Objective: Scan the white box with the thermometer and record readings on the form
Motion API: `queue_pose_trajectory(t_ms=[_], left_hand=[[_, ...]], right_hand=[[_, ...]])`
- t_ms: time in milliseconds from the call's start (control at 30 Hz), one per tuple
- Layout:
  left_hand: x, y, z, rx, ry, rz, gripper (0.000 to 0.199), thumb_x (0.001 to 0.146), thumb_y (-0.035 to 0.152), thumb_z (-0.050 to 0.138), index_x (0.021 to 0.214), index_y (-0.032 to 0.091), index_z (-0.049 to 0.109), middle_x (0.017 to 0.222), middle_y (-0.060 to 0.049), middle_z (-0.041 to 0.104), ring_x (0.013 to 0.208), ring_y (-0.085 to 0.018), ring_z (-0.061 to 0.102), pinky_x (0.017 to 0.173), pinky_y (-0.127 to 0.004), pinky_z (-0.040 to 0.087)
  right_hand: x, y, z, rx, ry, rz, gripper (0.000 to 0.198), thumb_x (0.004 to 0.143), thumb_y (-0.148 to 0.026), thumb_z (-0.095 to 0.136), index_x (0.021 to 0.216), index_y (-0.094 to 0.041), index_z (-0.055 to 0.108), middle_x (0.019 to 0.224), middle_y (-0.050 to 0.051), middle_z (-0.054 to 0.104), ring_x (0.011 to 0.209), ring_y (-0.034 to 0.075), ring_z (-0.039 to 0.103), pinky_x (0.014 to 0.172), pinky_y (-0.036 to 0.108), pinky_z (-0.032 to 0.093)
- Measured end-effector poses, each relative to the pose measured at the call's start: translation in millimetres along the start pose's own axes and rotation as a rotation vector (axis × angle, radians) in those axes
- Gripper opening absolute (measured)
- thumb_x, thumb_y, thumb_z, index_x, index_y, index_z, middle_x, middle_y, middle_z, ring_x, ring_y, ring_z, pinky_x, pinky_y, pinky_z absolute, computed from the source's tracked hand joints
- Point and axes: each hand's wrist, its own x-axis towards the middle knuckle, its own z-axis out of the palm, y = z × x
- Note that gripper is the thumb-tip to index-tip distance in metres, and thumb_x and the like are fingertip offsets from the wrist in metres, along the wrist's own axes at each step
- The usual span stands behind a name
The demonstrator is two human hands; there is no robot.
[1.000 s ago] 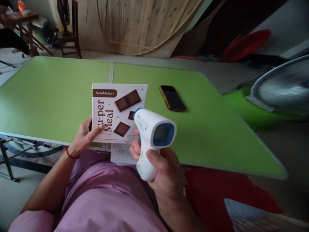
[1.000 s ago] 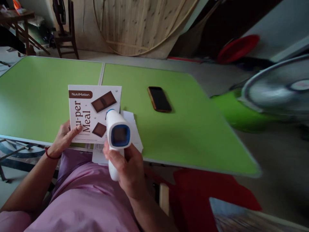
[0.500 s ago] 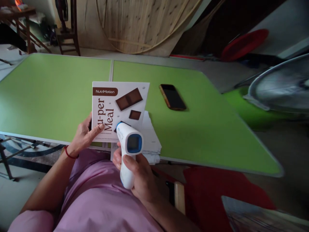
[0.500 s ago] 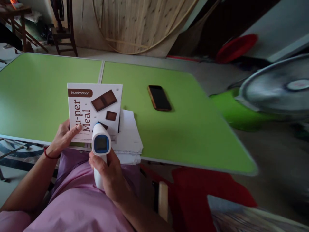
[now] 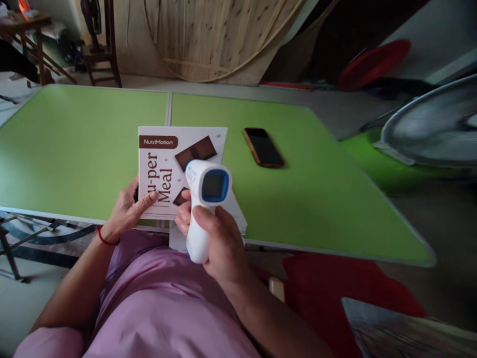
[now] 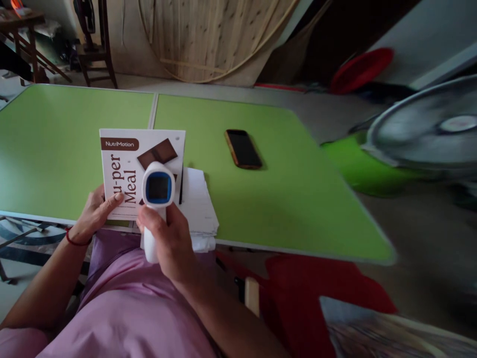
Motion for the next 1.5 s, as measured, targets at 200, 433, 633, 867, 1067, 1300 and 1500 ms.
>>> queue_pose_trajectory(t_ms=[200, 433, 633, 867, 1067, 1300, 1500], left_hand=[[1.0, -0.4, -0.5, -0.003, -0.005, 0.007, 0.049, 0.096, 0.063, 0.068, 0.117, 0.018, 0.069, 0.117, -0.011, 0.077, 0.101, -0.029, 0.072, 0.086, -0.041, 0.059], [0.7, 0.7, -0.4, -0.002, -0.002, -0.01, 0.05, 0.096, 0.063, 0.068, 0.118, 0.019, 0.069, 0.116, -0.011, 0.077, 0.103, -0.03, 0.071, 0.088, -0.041, 0.058], [0.2, 0.5, -0.9, -0.008, 0.002, -0.009, 0.049, 0.095, 0.063, 0.069, 0.119, 0.02, 0.07, 0.115, -0.011, 0.078, 0.105, -0.032, 0.071, 0.09, -0.044, 0.059], [0.2, 1.8, 0.0, 0.002, 0.012, -0.02, 0.047, 0.095, 0.064, 0.069, 0.11, 0.019, 0.071, 0.11, -0.011, 0.078, 0.099, -0.03, 0.072, 0.085, -0.04, 0.058], [-0.1, 4.2, -0.1, 0.016, 0.01, -0.025, 0.048, 0.095, 0.064, 0.069, 0.109, 0.019, 0.071, 0.112, -0.01, 0.077, 0.102, -0.031, 0.071, 0.089, -0.041, 0.057], [-1.0, 3.7, 0.2, -0.007, 0.001, -0.033, 0.048, 0.095, 0.064, 0.069, 0.114, 0.019, 0.07, 0.12, -0.011, 0.077, 0.106, -0.031, 0.071, 0.091, -0.042, 0.057], [-1.7, 3.6, 0.4, -0.028, 0.003, -0.036, 0.047, 0.095, 0.062, 0.07, 0.115, 0.02, 0.071, 0.119, -0.011, 0.077, 0.106, -0.031, 0.071, 0.089, -0.042, 0.058]], right_hand=[[13.2, -7.1, 7.4, -0.017, -0.067, -0.008, 0.039, 0.08, -0.056, 0.079, 0.082, -0.021, 0.06, 0.062, -0.005, 0.054, 0.054, 0.011, 0.049, 0.051, 0.027, 0.04], [13.7, -4.5, 4.4, 0.008, -0.059, -0.002, 0.043, 0.079, -0.058, 0.081, 0.082, -0.022, 0.058, 0.061, -0.005, 0.055, 0.049, 0.01, 0.049, 0.045, 0.023, 0.038], [15.3, -4.9, 5.1, 0.003, -0.059, -0.014, 0.044, 0.078, -0.059, 0.082, 0.08, -0.022, 0.058, 0.061, -0.005, 0.055, 0.049, 0.01, 0.049, 0.044, 0.024, 0.038], [15.4, -5.2, 6.8, -0.019, -0.058, -0.006, 0.044, 0.078, -0.059, 0.082, 0.08, -0.022, 0.058, 0.061, -0.004, 0.055, 0.05, 0.01, 0.049, 0.045, 0.024, 0.04], [15.7, -6.0, 6.0, -0.048, -0.057, 0.001, 0.044, 0.078, -0.059, 0.081, 0.081, -0.021, 0.059, 0.062, -0.004, 0.055, 0.051, 0.01, 0.049, 0.046, 0.024, 0.041], [15.2, -4.8, 6.5, -0.023, -0.04, 0.004, 0.044, 0.076, -0.059, 0.082, 0.082, -0.022, 0.058, 0.062, -0.004, 0.055, 0.051, 0.01, 0.048, 0.045, 0.024, 0.04], [15.2, -3.6, 4.0, -0.028, -0.073, 0.011, 0.045, 0.079, -0.061, 0.081, 0.082, -0.022, 0.058, 0.064, -0.004, 0.055, 0.052, 0.01, 0.049, 0.047, 0.025, 0.041]])
